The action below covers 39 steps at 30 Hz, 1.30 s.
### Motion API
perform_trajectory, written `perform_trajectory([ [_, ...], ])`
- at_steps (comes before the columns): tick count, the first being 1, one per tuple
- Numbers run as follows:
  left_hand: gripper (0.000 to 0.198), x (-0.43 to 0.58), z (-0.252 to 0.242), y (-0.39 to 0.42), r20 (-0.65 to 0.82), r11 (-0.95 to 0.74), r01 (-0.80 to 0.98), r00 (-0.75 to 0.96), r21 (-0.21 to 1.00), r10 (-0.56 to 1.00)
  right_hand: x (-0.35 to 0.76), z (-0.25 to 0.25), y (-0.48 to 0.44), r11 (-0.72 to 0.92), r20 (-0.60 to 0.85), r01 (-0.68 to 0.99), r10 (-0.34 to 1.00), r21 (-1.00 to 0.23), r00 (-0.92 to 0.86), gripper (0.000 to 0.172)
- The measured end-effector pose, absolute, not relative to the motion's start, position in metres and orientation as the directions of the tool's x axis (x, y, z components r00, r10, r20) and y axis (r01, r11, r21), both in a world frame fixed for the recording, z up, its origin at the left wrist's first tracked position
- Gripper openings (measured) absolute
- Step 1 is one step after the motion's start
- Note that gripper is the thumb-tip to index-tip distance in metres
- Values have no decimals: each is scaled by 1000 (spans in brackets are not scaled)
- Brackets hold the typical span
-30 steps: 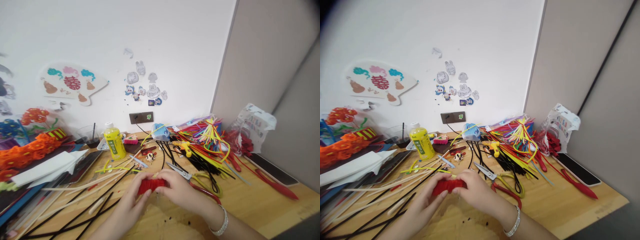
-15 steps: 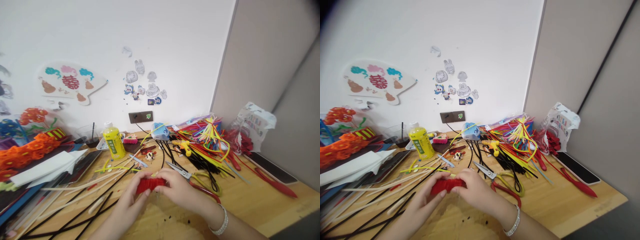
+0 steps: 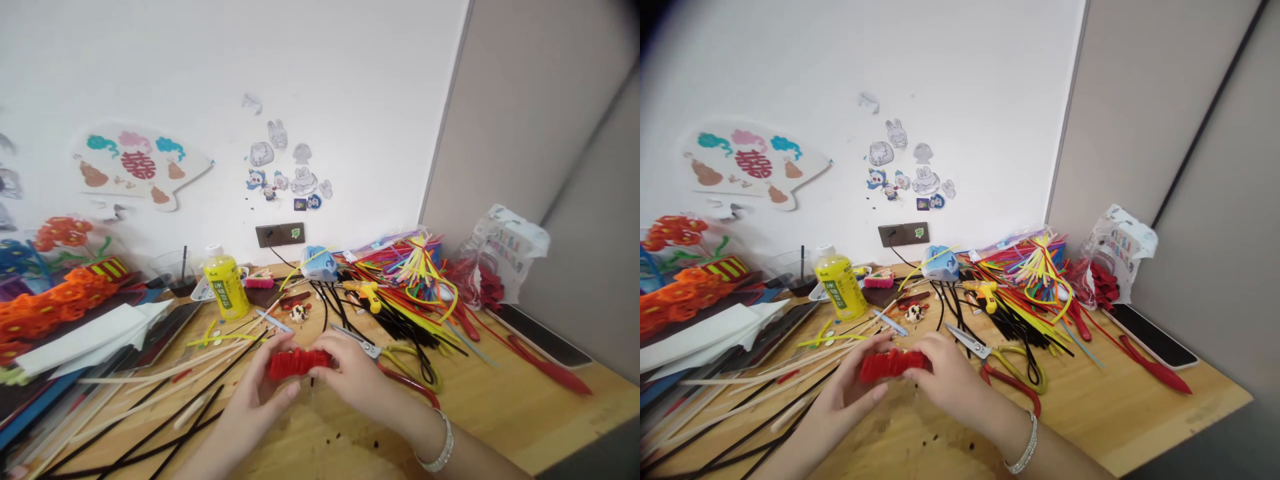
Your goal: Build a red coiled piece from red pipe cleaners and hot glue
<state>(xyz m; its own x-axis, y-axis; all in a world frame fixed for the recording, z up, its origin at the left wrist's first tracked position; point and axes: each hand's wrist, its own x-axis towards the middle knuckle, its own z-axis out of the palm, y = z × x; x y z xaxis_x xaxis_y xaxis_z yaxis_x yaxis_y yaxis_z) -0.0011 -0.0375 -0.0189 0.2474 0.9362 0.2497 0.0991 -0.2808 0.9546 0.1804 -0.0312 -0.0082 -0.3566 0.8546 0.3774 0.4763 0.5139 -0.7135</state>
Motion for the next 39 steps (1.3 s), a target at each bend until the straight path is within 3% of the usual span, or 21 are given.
perform_trajectory([
  [4,37,1,-16,-34,260,-285,116,191,952,947,182,-11,-30,600,459,471,799,-646,-388,16],
  [11,21,0,-17,-33,387,-419,296,163,858,908,182,-10,-34,602,431,537,798,-590,-421,12],
  [16,14,-1,-15,-33,464,-496,431,184,754,866,181,-9,-37,603,397,581,797,-546,-454,13],
  [25,17,-3,-20,-34,585,-579,621,228,528,779,176,-17,-39,656,372,622,755,-429,-540,18],
  [31,19,-1,-22,-37,610,-574,651,209,497,765,172,-15,-43,669,355,629,743,-395,-567,21],
  [39,13,2,-27,-41,665,-684,618,327,387,672,170,-21,-46,671,369,623,741,-402,-561,14],
])
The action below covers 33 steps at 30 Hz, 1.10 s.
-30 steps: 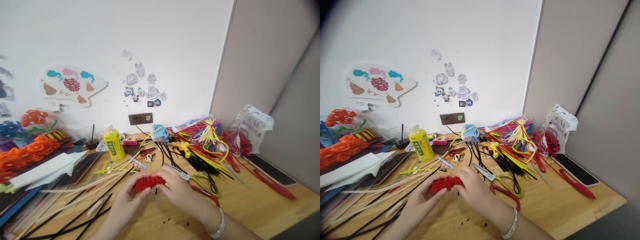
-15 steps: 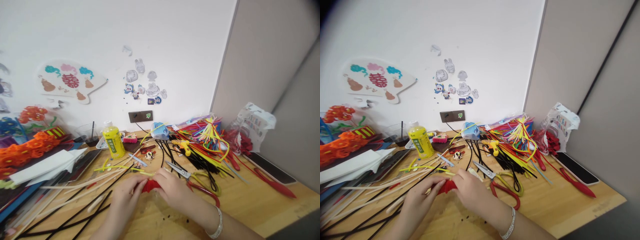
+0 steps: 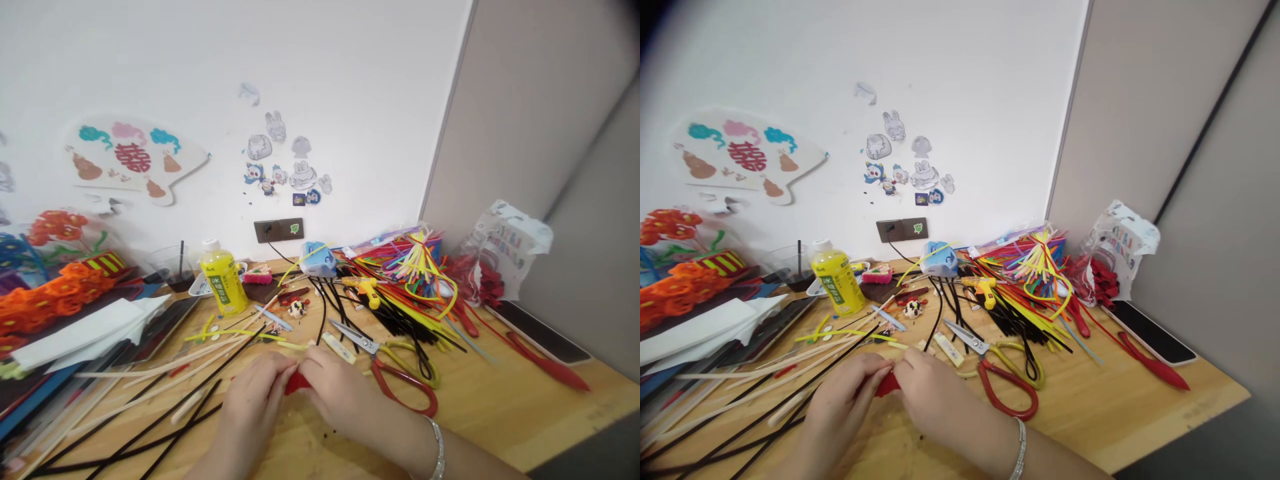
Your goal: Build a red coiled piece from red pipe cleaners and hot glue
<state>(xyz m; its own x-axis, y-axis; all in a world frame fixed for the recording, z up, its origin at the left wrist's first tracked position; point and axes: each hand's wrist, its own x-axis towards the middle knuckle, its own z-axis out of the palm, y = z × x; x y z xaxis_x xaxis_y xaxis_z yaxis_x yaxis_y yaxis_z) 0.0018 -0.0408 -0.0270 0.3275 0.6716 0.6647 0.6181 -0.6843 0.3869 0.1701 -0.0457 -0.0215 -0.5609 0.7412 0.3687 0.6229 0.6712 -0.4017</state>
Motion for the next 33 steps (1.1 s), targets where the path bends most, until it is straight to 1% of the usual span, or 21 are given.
perform_trajectory([
  [2,12,2,-27,-40,661,-680,626,329,382,674,170,-22,-46,661,360,631,750,-406,-554,12],
  [5,13,2,-28,-39,667,-701,614,355,362,655,170,-23,-44,637,371,603,771,-480,-518,13],
  [7,12,2,-28,-37,702,-750,579,387,319,598,170,-24,-41,616,394,563,787,-552,-474,15],
  [10,15,1,-26,-35,764,-817,529,423,228,487,172,-24,-37,570,418,527,822,-631,-388,13],
  [12,16,0,-23,-34,781,-834,514,431,199,452,172,-23,-36,550,427,514,835,-658,-346,13],
  [13,16,0,-22,-33,778,-836,508,434,205,455,172,-22,-36,545,432,507,838,-668,-333,15],
  [16,16,-1,-18,-32,745,-827,487,433,280,507,172,-19,-37,538,435,488,843,-687,-317,19],
  [22,13,-1,-17,-29,688,-761,416,345,497,638,171,-21,-37,534,445,478,845,-697,-295,19],
  [27,13,-2,-20,-27,598,-667,355,296,655,744,171,-21,-34,508,408,469,861,-723,-303,17],
  [30,17,-1,-20,-27,517,-552,306,193,776,834,170,-22,-33,491,400,451,870,-745,-287,18],
  [31,22,0,-20,-27,469,-488,252,135,835,873,169,-23,-33,484,404,436,875,-759,-268,18],
  [33,37,3,-21,-28,334,-337,85,43,938,941,165,-26,-33,456,408,397,890,-796,-203,17],
])
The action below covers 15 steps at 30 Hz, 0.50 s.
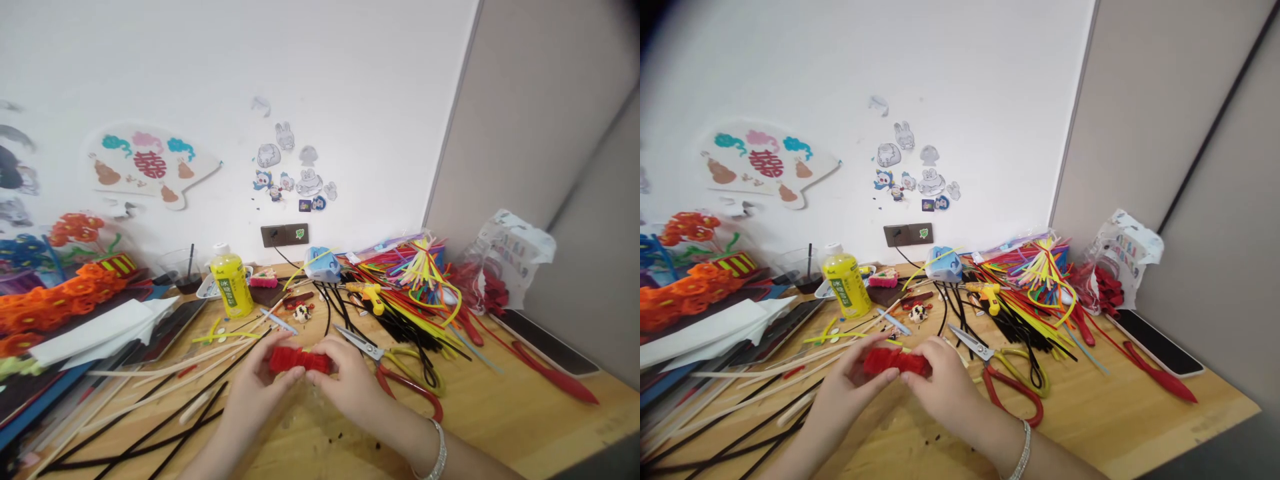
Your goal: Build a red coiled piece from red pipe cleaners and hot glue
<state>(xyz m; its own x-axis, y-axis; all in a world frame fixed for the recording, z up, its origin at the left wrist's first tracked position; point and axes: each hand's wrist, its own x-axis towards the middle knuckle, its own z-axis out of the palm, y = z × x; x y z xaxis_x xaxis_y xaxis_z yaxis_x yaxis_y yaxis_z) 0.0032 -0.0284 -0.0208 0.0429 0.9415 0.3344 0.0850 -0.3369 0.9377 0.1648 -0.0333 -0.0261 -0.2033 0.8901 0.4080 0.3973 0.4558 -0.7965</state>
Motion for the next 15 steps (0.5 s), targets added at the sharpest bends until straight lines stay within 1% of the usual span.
perform_trajectory([
  [2,49,9,-24,-30,205,-202,-108,17,973,979,159,-31,-34,415,401,344,909,-842,-114,14],
  [3,51,12,-27,-31,159,-153,-188,20,970,987,155,-34,-34,398,395,312,916,-863,-73,13],
  [5,47,18,-35,-33,122,-107,-317,27,942,992,148,-40,-35,392,400,240,916,-888,-16,12],
  [6,44,21,-38,-34,115,-98,-352,29,931,993,145,-42,-36,404,413,201,911,-892,1,12],
  [8,40,25,-43,-36,113,-99,-373,16,923,993,140,-45,-38,440,448,161,894,-884,18,11],
  [10,37,25,-44,-36,113,-108,-350,-6,931,994,140,-45,-40,475,482,191,876,-859,-12,7],
  [11,36,24,-43,-36,112,-110,-331,-15,937,994,141,-43,-41,493,495,226,867,-840,-52,7],
  [13,34,20,-38,-35,103,-103,-296,-17,949,995,148,-37,-42,535,510,315,845,-784,-164,14],
  [15,36,17,-33,-34,82,-80,-281,-5,956,997,156,-31,-41,586,523,419,810,-694,-266,15],
])
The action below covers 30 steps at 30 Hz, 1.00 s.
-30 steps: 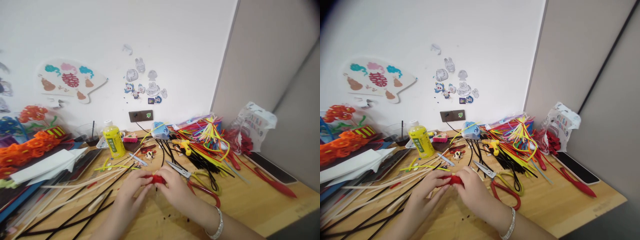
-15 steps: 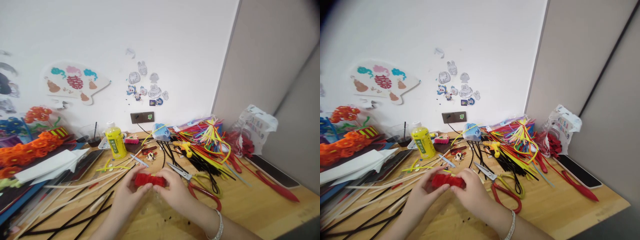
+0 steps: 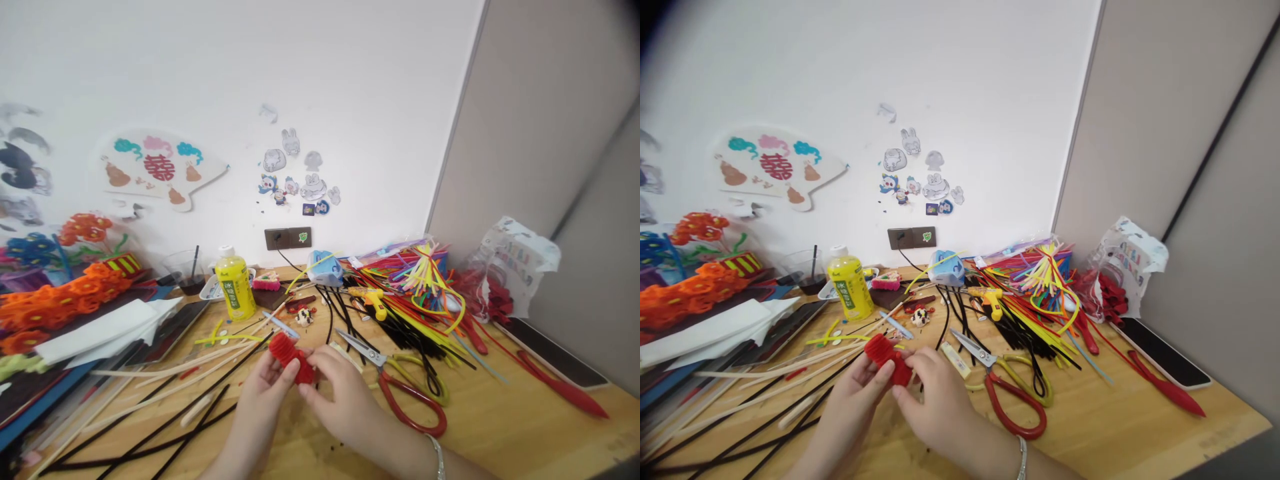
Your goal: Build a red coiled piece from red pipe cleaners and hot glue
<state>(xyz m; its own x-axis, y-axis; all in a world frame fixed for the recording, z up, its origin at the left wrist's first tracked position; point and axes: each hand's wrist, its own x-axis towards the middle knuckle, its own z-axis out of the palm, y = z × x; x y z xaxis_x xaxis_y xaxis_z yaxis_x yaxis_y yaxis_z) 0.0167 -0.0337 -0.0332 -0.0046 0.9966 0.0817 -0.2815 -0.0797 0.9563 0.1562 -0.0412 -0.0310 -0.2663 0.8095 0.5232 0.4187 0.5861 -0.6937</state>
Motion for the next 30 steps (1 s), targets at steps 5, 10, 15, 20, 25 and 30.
perform_trajectory([
  [5,46,14,-25,-31,-24,48,-307,82,950,996,174,-27,-32,680,634,542,708,-494,-311,15],
  [10,39,16,-20,-31,-52,119,-342,198,932,979,178,-25,-30,715,638,529,678,-457,-365,9],
  [15,35,15,-18,-31,-19,138,-310,359,941,933,182,-19,-28,812,673,440,572,-383,-469,12],
  [20,33,15,-15,-34,17,94,-281,367,955,930,184,-20,-26,845,699,411,522,-344,-489,16],
  [25,37,17,-11,-37,6,115,-260,426,959,905,186,-14,-26,892,731,383,425,-238,-534,12],
  [30,43,17,-12,-37,-23,136,-232,433,963,901,187,-10,-24,917,697,352,376,-186,-611,12],
])
